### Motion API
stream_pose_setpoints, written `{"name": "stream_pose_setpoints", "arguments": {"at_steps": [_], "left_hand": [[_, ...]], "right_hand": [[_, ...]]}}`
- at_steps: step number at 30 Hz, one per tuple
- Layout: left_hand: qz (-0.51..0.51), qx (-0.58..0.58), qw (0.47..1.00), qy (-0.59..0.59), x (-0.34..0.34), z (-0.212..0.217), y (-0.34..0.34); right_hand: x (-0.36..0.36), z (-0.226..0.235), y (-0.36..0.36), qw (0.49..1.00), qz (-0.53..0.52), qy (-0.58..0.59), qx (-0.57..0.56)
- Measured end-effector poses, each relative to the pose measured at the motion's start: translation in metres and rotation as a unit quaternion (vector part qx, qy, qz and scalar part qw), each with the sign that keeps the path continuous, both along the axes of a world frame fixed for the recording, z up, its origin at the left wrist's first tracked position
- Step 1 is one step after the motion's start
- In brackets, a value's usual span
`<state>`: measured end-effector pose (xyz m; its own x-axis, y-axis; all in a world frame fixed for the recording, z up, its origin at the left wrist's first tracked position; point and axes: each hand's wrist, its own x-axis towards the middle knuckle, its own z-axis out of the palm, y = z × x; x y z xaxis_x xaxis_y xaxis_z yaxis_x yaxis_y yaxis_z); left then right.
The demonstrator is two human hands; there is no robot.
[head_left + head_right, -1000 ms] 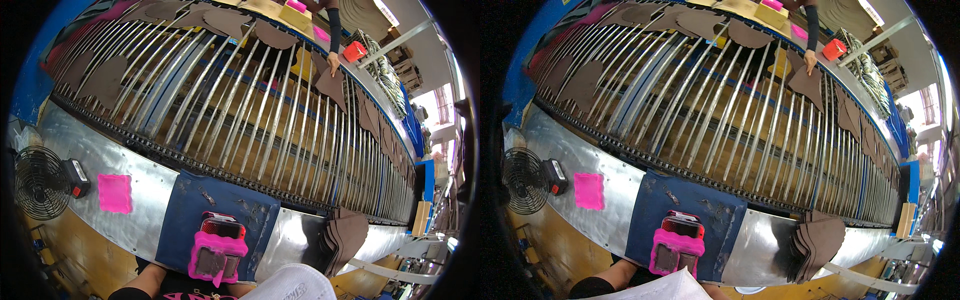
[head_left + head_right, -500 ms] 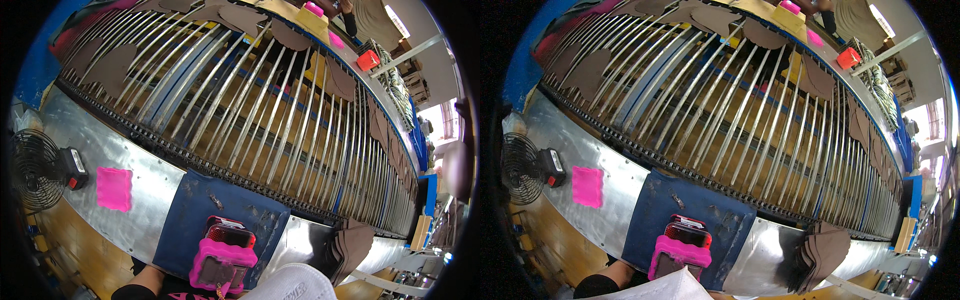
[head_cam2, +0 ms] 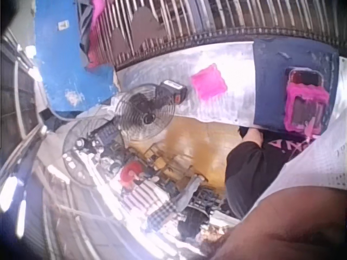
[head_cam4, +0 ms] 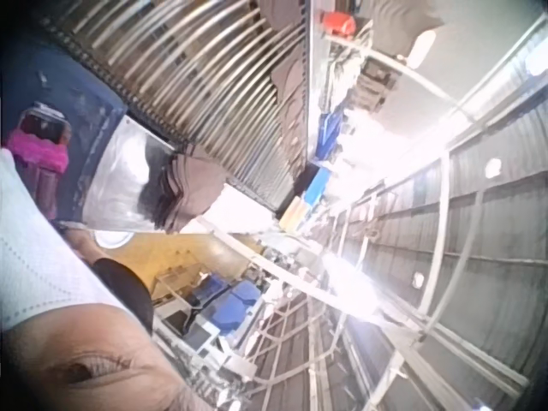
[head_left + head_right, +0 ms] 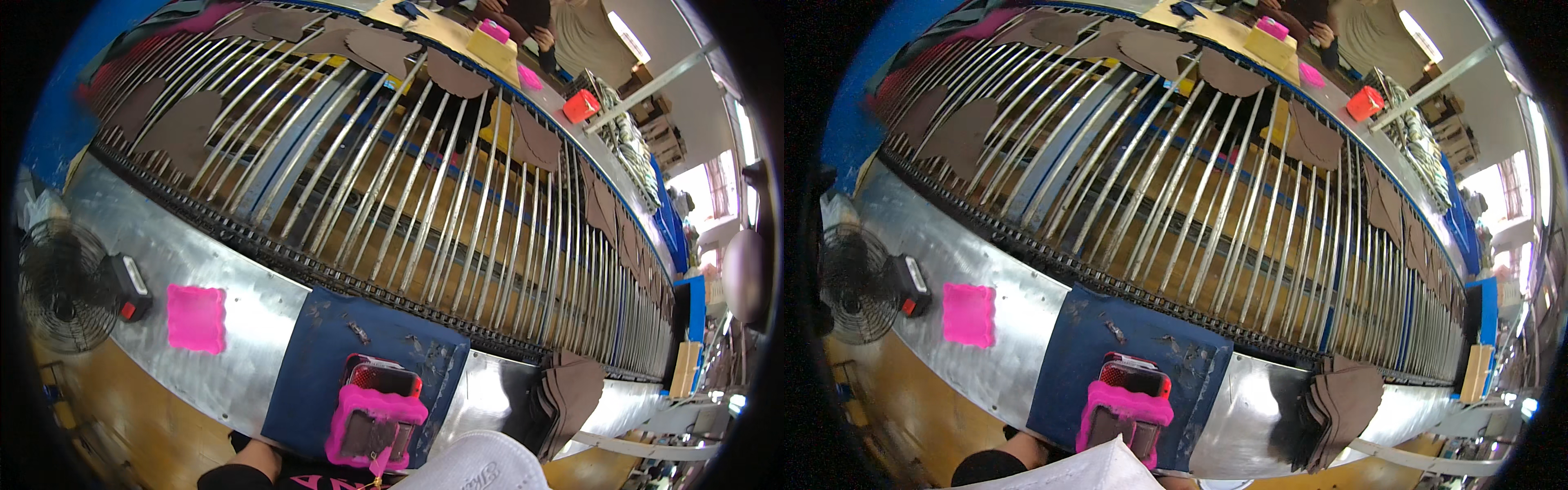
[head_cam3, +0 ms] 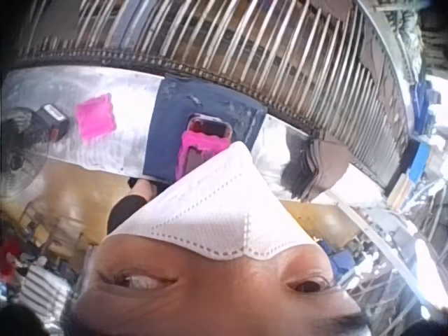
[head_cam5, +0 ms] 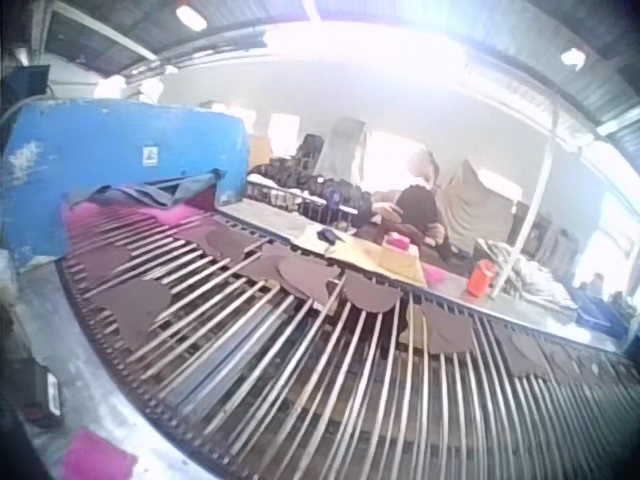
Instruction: The person scoops a dark viscous substance from a bucket using a spoon and applies it to a pink plastic mold. They then pick up brown fabric pieces and place them onto the mold, repeating the process of applying the substance and placing fabric.
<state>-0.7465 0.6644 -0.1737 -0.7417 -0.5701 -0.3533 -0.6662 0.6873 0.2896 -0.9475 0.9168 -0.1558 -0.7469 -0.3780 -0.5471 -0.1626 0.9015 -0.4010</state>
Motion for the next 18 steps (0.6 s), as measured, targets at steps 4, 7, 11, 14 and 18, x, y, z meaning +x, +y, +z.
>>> {"name": "stream_pose_setpoints", "arguments": {"at_steps": [4, 7, 11, 14, 18], "left_hand": [[-0.028, 0.023, 0.999, 0.015, -0.002, -0.004, -0.011], [-0.048, 0.051, 0.997, 0.039, 0.003, -0.010, -0.012], [-0.098, 0.128, 0.984, 0.080, -0.008, -0.012, -0.019], [-0.150, 0.197, 0.961, 0.123, -0.025, -0.010, -0.020], [-0.193, 0.272, 0.915, 0.226, -0.023, -0.001, -0.011]], "right_hand": [[-0.004, -0.002, 0.002, 0.999, 0.030, 0.015, -0.004], [-0.008, -0.014, 0.006, 0.996, 0.077, 0.032, -0.012], [-0.011, -0.017, 0.021, 0.992, 0.120, 0.038, -0.016], [-0.009, -0.012, 0.021, 0.989, 0.143, 0.030, -0.022], [-0.014, -0.014, 0.012, 0.979, 0.203, 0.005, -0.019]]}}
